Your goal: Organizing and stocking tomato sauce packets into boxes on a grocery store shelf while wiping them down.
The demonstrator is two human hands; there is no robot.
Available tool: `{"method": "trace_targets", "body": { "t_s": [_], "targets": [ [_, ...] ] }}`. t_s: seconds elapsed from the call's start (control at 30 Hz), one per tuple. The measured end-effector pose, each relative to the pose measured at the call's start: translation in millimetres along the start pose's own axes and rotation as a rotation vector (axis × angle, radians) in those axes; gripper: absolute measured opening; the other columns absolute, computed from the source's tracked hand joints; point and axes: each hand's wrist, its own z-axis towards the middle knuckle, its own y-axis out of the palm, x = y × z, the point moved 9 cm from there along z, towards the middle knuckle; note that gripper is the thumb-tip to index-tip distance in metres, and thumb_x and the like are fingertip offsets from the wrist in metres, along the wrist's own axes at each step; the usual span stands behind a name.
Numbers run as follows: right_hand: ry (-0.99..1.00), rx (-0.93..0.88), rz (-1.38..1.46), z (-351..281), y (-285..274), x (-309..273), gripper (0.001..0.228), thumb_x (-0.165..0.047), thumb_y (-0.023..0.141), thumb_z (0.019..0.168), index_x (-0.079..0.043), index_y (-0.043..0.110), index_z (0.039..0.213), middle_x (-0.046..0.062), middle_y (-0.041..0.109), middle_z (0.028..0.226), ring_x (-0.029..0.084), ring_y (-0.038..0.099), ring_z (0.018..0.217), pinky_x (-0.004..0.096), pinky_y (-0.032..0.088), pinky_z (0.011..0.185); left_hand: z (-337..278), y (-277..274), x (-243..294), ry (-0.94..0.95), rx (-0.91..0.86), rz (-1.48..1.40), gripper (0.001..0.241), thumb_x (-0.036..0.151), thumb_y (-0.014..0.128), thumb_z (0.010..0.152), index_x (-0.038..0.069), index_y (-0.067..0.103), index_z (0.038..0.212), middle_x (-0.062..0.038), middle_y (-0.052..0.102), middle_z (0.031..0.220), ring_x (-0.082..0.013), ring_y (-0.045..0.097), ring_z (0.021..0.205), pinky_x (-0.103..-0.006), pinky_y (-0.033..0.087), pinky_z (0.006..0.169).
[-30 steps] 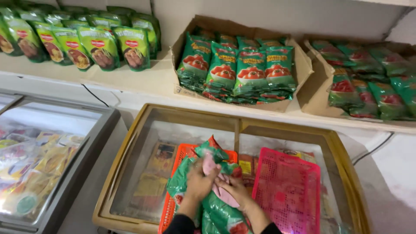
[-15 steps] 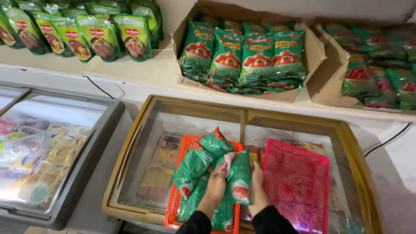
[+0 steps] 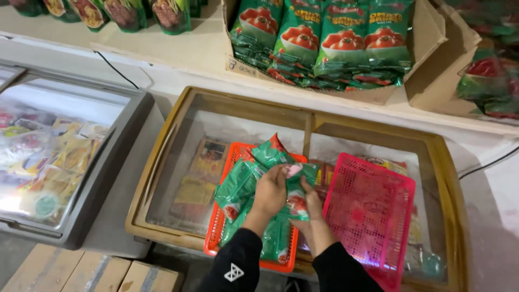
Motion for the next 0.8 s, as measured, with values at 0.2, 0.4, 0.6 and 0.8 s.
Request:
{"method": "trace_targets", "body": {
  "t_s": [0.2,0.4,0.6,0.8],
  "targets": [
    [0.08,-0.074,0.273,37,-74,64,0.066,-0.055,0.049,0.094,-0.012,0.056,0.143,0.009,0.058,0.132,0.021,0.055,0.115,0.034,0.044,0.091,-65,-8,97,0.566,0.117,0.199,0.036,0.037,0.06,0.093,0.017,0.063,0.123,-0.012,0.052,0.119,-0.0314,0.049,0.109,-0.0448,0.036,0.095],
    [0.443,-0.417,0.453,45,-28,76,0.038,-0.039,0.063,0.095,-0.003,0.068,0.106,0.011,0.072,0.081,0.025,0.064,0.051,0.039,0.05,0.037,6,-13,-21,0.172,0.219,0.255,0.042,0.048,0.045,0.101,0.021,0.071,0.119,-0.015,0.06,0.119,-0.0354,0.059,0.106,-0.0517,0.048,0.092],
    [0.622,-0.434,0.637,66,-39,105,0.022,-0.037,0.069,0.092,-0.016,0.066,0.09,0.002,0.069,0.082,0.016,0.061,0.065,0.034,0.053,0.061,-16,-7,7,0.351,-0.136,-0.285,0.055,0.044,0.038,0.103,0.011,0.082,0.103,-0.005,0.071,0.124,-0.0207,0.054,0.129,-0.0409,0.025,0.114],
    [0.44,-0.324,0.634,57,-29,54,0.024,-0.009,0.046,0.1,-0.001,0.067,0.109,0.006,0.066,0.088,0.009,0.053,0.06,0.022,0.049,0.049,-42,-24,55,0.433,-0.061,-0.035,0.068,0.037,0.084,0.072,0.014,0.065,0.133,-0.01,0.074,0.122,-0.0287,0.067,0.111,-0.0394,0.051,0.099]
  ]
}}
